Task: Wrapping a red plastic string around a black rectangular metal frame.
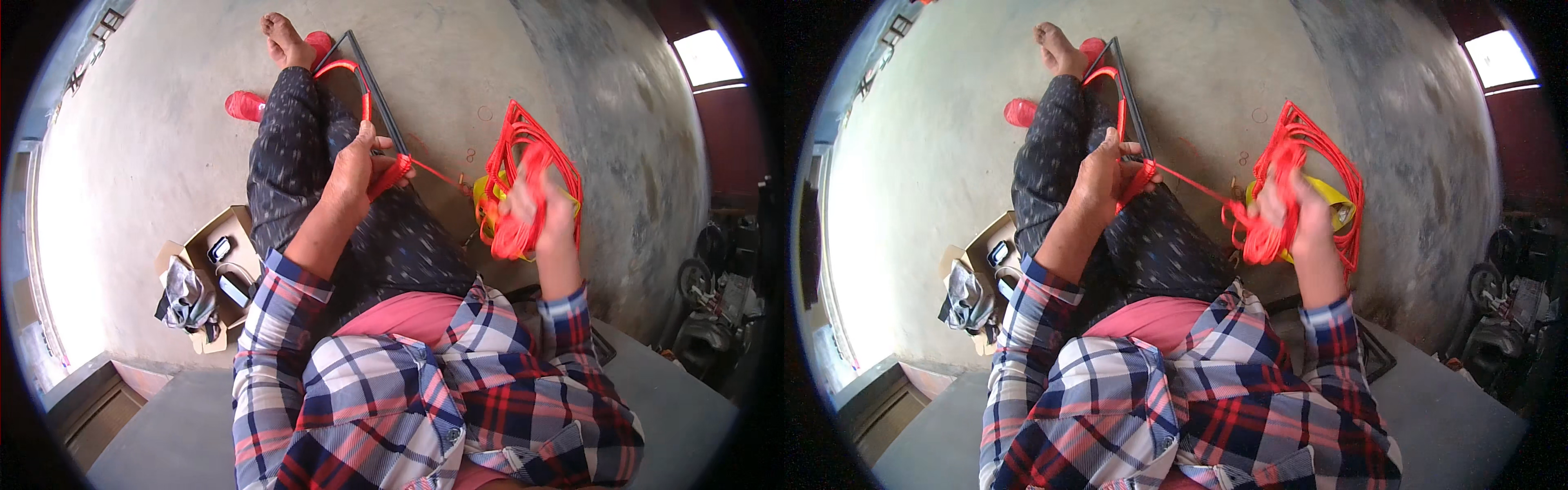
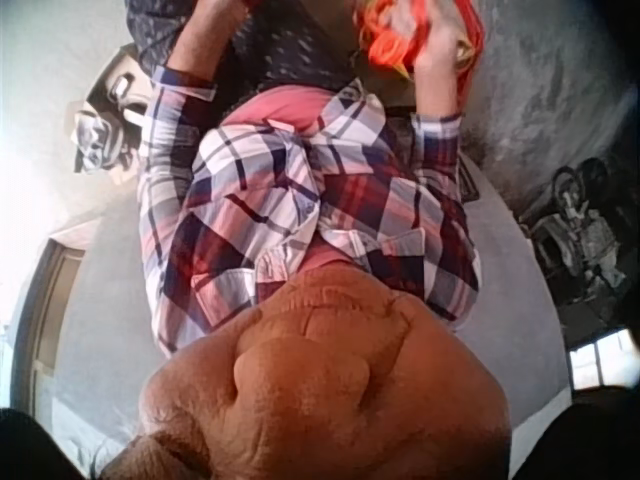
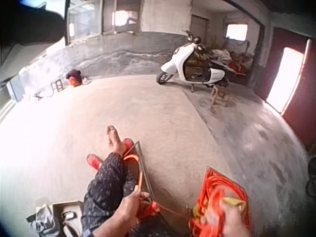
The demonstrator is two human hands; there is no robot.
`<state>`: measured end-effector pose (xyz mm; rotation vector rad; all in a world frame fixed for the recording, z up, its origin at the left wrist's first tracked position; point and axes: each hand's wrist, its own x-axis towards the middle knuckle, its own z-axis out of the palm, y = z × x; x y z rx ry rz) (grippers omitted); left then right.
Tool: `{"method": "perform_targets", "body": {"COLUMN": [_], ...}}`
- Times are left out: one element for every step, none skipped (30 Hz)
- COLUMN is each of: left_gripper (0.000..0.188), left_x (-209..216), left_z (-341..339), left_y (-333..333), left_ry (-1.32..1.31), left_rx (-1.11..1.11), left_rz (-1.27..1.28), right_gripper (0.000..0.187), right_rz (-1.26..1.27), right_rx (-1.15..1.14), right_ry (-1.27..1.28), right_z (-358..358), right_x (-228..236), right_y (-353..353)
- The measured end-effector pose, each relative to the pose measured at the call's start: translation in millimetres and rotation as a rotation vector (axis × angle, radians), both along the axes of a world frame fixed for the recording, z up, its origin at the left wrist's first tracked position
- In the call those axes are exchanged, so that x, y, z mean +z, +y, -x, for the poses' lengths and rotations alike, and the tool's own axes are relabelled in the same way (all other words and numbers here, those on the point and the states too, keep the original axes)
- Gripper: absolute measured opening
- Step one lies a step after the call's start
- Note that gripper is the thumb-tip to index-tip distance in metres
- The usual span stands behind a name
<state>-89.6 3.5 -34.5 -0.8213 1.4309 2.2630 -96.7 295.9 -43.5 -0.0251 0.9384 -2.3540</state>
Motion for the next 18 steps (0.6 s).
{"method": "perform_targets", "body": {"left_gripper": [0.056, 0.056, 0.057, 0.057, 0.058, 0.059, 0.059, 0.058, 0.058, 0.046, 0.046, 0.038, 0.032, 0.025, 0.029, 0.032, 0.036, 0.038], "left_x": [-7, -18, -25, -19, -11, -6, -10, -19, -22, -16, -15, -12, -11, 6, 11, 20, 24, 25], "left_z": [0, -1, -1, -3, -5, -7, -9, -12, -12, -13, -16, -24, -31, -35, -42, -48, -54, -60], "left_y": [-2, -5, -5, -5, -5, -5, -6, -8, -10, 0, 5, 6, 9, 16, 21, 26, 32, 42], "left_ry": [0.0, 0.007, 0.013, 0.01, 0.015, 0.024, 0.025, 0.073, 0.124, 0.138, 0.136, 0.358, 0.582, 0.74, 0.817, 0.89, 0.961, 0.951], "left_rx": [0.004, -0.021, -0.054, -0.052, -0.016, 0.014, 0.013, 0.014, 0.013, 0.079, 0.073, 0.023, -0.035, -0.078, -0.172, -0.294, -0.428, -0.394], "left_rz": [-0.003, -0.045, -0.095, -0.096, -0.055, -0.016, -0.019, -0.036, -0.052, 0.06, 0.063, 0.532, 0.997, 1.128, 1.082, 1.031, 0.985, 0.97], "right_gripper": [0.032, 0.032, 0.032, 0.032, 0.031, 0.031, 0.031, 0.031, 0.032, 0.032, 0.033, 0.034, 0.037, 0.041, 0.044, 0.044, 0.042, 0.041], "right_rz": [-0.003, -0.063, -0.13, -0.227, -0.322, -0.18, -0.183, -0.111, -0.034, -0.033, -0.189, -0.349, -0.258, -0.085, -0.047, 0.047, -0.014, -0.036], "right_rx": [0.004, 0.002, -0.008, -0.253, -0.499, -0.571, -0.572, -0.733, -0.895, -0.902, -0.896, -0.88, -0.645, -0.416, -0.365, -0.174, -0.038, -0.037], "right_ry": [0.0, 0.046, 0.091, 0.1, 0.109, 0.142, 0.144, 0.116, 0.09, 0.087, 0.036, -0.019, -0.057, -0.034, -0.146, -0.115, -0.079, -0.176], "right_z": [-16, -29, -35, -33, -28, -17, -12, -7, 0, 3, 6, 1, -9, -16, -25, -29, -33, -42], "right_x": [1, 1, 1, -1, -4, -21, -26, -31, -33, -32, -35, -32, -27, -34, -36, -35, -33, -35], "right_y": [5, 9, 16, 27, 48, 93, 110, 121, 123, 114, 98, 74, 48, 29, -3, -27, -44, -66]}}
